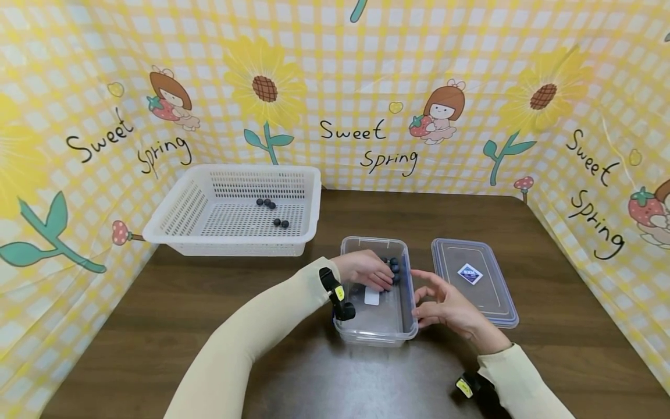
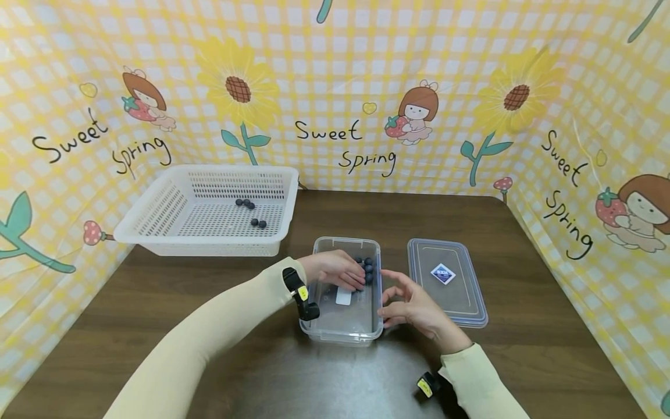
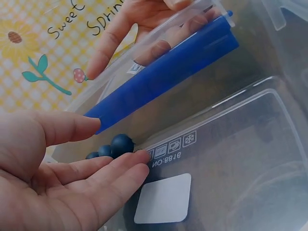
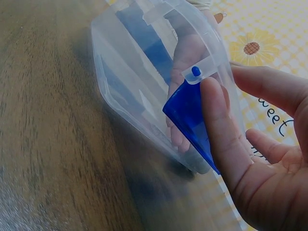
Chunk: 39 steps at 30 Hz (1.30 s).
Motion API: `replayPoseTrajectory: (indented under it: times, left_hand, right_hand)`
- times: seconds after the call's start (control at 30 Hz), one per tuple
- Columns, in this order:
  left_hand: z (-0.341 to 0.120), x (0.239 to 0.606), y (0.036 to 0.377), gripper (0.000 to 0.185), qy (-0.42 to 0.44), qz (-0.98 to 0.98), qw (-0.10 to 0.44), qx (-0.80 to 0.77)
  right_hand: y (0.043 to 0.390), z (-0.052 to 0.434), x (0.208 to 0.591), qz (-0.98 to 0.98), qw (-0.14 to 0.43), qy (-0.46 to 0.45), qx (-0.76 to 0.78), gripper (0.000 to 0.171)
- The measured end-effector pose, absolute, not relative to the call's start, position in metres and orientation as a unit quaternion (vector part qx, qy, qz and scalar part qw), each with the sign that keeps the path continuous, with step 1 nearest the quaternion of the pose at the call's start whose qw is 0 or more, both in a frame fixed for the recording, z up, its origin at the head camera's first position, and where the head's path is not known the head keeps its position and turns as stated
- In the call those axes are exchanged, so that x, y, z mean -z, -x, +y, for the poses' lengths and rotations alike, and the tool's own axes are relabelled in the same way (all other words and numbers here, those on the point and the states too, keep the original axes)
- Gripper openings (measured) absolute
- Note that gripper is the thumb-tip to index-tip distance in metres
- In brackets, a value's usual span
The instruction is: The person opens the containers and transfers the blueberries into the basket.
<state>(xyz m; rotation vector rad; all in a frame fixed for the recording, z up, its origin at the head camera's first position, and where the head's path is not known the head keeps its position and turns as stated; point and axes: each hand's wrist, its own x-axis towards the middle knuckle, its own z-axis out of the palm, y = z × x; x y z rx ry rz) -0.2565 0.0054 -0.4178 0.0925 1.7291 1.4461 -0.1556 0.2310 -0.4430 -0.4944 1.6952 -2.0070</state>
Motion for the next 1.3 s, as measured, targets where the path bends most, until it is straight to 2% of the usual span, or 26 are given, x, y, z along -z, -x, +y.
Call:
replayPoseTrajectory:
  times: [0.57, 0.87, 1.3]
  left_hand:
    - [0.011, 0.426, 0.254, 0.023, -0.042, 0.679, 0.448, -0.58]
    - [0.017, 0.428, 0.249, 0.01, -0.055, 0.677, 0.463, -0.57]
    - [0.017, 0.426, 0.249, 0.014, -0.073, 0.676, 0.465, -0.567]
  right_hand:
    - [0.155, 0.232, 0.444, 0.622, 0.233, 0.174, 0.727, 0.073]
    - [0.155, 0.231, 0.444, 0.617, 0.232, 0.181, 0.73, 0.072]
    - [0.155, 0.23, 0.443, 0.61, 0.231, 0.192, 0.733, 0.071]
